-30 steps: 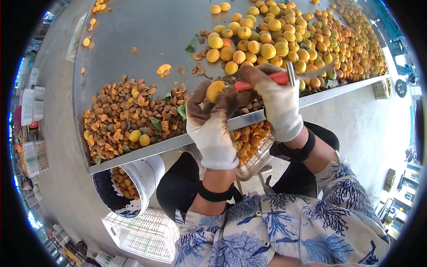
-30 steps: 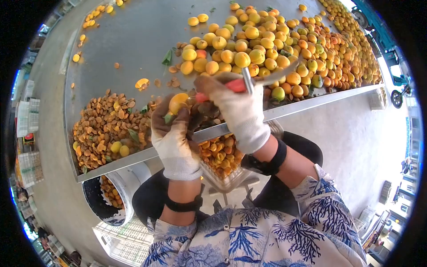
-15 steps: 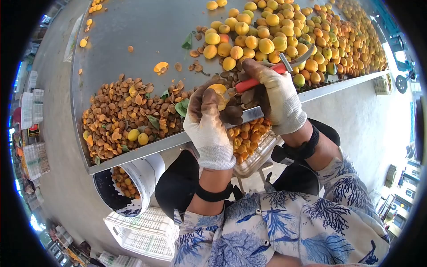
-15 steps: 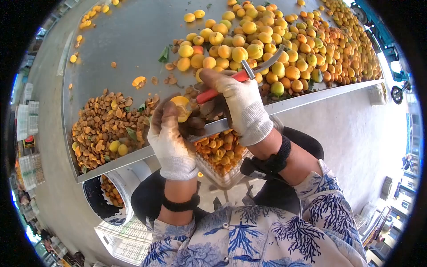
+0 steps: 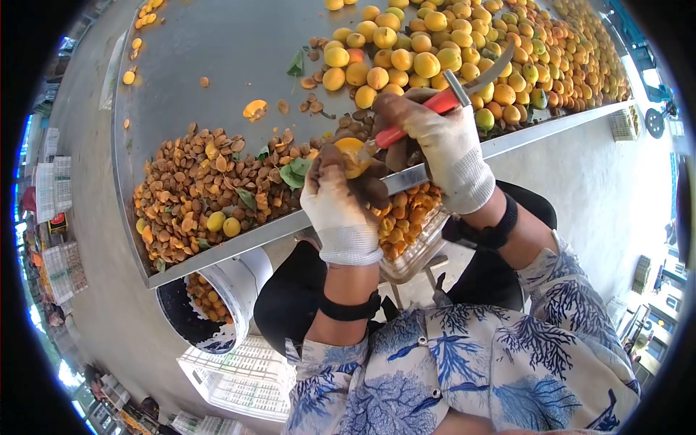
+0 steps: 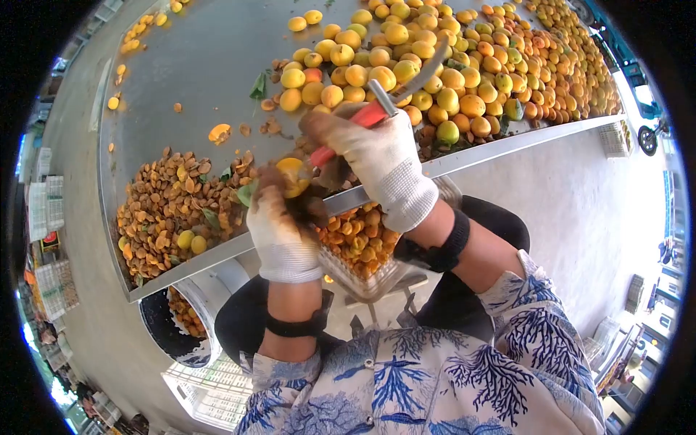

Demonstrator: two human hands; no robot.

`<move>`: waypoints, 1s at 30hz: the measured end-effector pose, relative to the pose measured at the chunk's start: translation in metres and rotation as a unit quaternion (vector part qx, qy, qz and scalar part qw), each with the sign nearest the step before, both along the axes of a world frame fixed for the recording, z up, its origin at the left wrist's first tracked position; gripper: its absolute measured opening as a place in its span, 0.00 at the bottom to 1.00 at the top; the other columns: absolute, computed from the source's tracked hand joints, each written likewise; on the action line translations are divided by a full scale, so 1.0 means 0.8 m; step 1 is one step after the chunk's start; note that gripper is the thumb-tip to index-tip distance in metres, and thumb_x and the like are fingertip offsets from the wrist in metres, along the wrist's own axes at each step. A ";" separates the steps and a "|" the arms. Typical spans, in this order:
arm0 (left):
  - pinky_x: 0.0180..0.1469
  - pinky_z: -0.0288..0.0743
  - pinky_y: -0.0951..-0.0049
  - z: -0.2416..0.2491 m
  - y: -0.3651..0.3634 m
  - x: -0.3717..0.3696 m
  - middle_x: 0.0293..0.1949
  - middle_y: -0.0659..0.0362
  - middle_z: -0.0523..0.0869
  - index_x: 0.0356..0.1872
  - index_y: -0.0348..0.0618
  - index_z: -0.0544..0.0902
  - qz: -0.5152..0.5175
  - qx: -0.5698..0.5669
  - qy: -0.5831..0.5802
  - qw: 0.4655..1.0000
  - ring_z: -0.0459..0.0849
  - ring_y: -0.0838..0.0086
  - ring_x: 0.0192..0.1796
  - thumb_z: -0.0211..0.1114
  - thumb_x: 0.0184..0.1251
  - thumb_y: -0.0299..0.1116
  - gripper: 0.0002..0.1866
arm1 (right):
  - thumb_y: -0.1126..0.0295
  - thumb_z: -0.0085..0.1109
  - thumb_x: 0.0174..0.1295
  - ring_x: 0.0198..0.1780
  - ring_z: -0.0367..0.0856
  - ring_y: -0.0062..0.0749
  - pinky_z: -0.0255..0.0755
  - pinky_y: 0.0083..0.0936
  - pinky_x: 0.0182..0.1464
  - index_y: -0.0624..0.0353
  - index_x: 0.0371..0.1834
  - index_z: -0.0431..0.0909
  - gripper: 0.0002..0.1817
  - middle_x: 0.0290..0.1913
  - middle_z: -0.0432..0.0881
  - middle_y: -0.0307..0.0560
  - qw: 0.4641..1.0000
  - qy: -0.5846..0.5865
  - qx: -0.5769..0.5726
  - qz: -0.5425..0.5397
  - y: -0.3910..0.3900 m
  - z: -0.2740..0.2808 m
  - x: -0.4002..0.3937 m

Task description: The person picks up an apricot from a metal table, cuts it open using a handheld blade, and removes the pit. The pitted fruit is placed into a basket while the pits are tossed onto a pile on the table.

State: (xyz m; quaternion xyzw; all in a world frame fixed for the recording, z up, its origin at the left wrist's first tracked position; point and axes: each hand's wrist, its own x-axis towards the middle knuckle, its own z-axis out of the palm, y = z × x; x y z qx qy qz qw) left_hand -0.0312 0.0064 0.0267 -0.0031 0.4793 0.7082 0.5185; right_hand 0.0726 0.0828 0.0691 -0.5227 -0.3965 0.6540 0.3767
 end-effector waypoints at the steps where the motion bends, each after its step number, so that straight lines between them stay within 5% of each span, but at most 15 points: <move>1: 0.16 0.69 0.75 -0.002 0.000 0.001 0.26 0.53 0.82 0.44 0.41 0.77 -0.010 -0.009 0.032 0.999 0.78 0.71 0.16 0.61 0.74 0.43 0.15 | 0.63 0.69 0.63 0.18 0.79 0.22 0.71 0.17 0.20 0.64 0.34 0.84 0.13 0.24 0.84 0.41 0.999 -0.018 0.027 0.029 0.000 0.006 0.001; 4: 0.16 0.70 0.77 -0.007 0.000 0.002 0.27 0.54 0.83 0.43 0.40 0.78 -0.026 -0.026 0.059 0.998 0.79 0.73 0.18 0.62 0.73 0.45 0.16 | 0.64 0.71 0.60 0.18 0.80 0.21 0.71 0.16 0.20 0.65 0.33 0.85 0.13 0.23 0.84 0.40 0.996 -0.044 0.052 0.059 -0.004 0.002 0.000; 6: 0.16 0.71 0.80 -0.025 0.007 0.009 0.29 0.58 0.84 0.44 0.40 0.79 0.071 0.026 0.118 0.990 0.79 0.77 0.19 0.63 0.72 0.47 0.18 | 0.61 0.68 0.65 0.18 0.78 0.23 0.69 0.19 0.19 0.68 0.36 0.84 0.16 0.25 0.83 0.43 0.996 0.052 0.064 0.022 -0.005 -0.010 -0.002; 7: 0.16 0.71 0.80 -0.032 0.007 0.010 0.29 0.58 0.84 0.44 0.40 0.79 0.070 0.025 0.120 0.990 0.79 0.77 0.19 0.63 0.72 0.47 0.18 | 0.59 0.67 0.66 0.16 0.76 0.22 0.68 0.19 0.19 0.64 0.36 0.83 0.16 0.24 0.82 0.42 0.999 0.020 -0.031 0.019 -0.003 -0.004 0.000; 14: 0.17 0.71 0.83 -0.043 0.008 0.015 0.33 0.60 0.83 0.46 0.40 0.79 0.081 0.012 0.104 0.991 0.81 0.80 0.23 0.63 0.73 0.47 0.18 | 0.57 0.68 0.65 0.14 0.72 0.22 0.66 0.18 0.16 0.55 0.38 0.78 0.14 0.22 0.80 0.39 0.966 0.145 -0.201 -0.073 -0.001 -0.037 -0.005; 19: 0.17 0.71 0.83 -0.027 0.014 0.018 0.34 0.60 0.83 0.45 0.41 0.78 0.082 -0.007 0.090 0.993 0.81 0.80 0.23 0.63 0.73 0.47 0.18 | 0.58 0.68 0.66 0.11 0.65 0.18 0.59 0.16 0.13 0.56 0.34 0.77 0.15 0.22 0.78 0.37 0.941 0.197 -0.246 -0.124 0.001 -0.044 -0.011; 21: 0.47 0.81 0.72 -0.025 0.011 0.017 0.43 0.54 0.84 0.50 0.29 0.80 0.081 0.006 0.059 0.995 0.85 0.72 0.44 0.67 0.73 0.45 0.23 | 0.58 0.68 0.66 0.11 0.65 0.18 0.57 0.16 0.13 0.56 0.35 0.77 0.14 0.23 0.79 0.38 0.933 0.204 -0.264 -0.137 0.004 -0.047 -0.009; 22: 0.47 0.81 0.72 -0.024 0.012 0.019 0.43 0.54 0.84 0.50 0.29 0.80 0.079 0.005 0.059 0.995 0.85 0.72 0.44 0.67 0.73 0.45 0.23 | 0.57 0.67 0.67 0.12 0.66 0.19 0.60 0.17 0.14 0.56 0.36 0.77 0.14 0.24 0.79 0.38 0.932 0.204 -0.269 -0.130 0.005 -0.049 -0.007; 24: 0.18 0.74 0.82 -0.021 0.016 0.023 0.36 0.58 0.83 0.46 0.42 0.78 0.078 -0.019 0.073 0.994 0.82 0.77 0.24 0.60 0.75 0.46 0.16 | 0.56 0.66 0.68 0.13 0.67 0.20 0.62 0.18 0.15 0.57 0.37 0.78 0.15 0.25 0.80 0.39 0.931 0.206 -0.274 -0.125 0.007 -0.052 -0.002; 27: 0.17 0.72 0.81 -0.029 0.014 0.012 0.33 0.57 0.84 0.46 0.42 0.78 -0.034 -0.007 -0.009 0.999 0.83 0.76 0.23 0.58 0.76 0.45 0.15 | 0.52 0.60 0.71 0.27 0.80 0.26 0.72 0.22 0.24 0.59 0.37 0.80 0.19 0.28 0.82 0.42 0.990 0.131 -0.039 0.026 0.023 -0.049 0.020; 28: 0.17 0.72 0.81 -0.020 0.016 0.009 0.33 0.57 0.84 0.46 0.42 0.78 -0.031 0.000 -0.006 0.999 0.83 0.76 0.23 0.58 0.76 0.45 0.15 | 0.52 0.60 0.71 0.34 0.83 0.27 0.74 0.21 0.30 0.60 0.31 0.80 0.20 0.32 0.85 0.46 0.998 0.033 -0.025 0.039 0.034 -0.037 0.025; 30: 0.14 0.67 0.82 -0.002 0.013 0.007 0.27 0.58 0.83 0.44 0.42 0.79 0.005 0.020 0.007 1.000 0.81 0.76 0.19 0.57 0.76 0.46 0.16 | 0.52 0.57 0.72 0.38 0.84 0.28 0.75 0.21 0.37 0.61 0.27 0.79 0.23 0.35 0.87 0.49 0.986 0.055 0.118 0.102 0.039 -0.014 0.038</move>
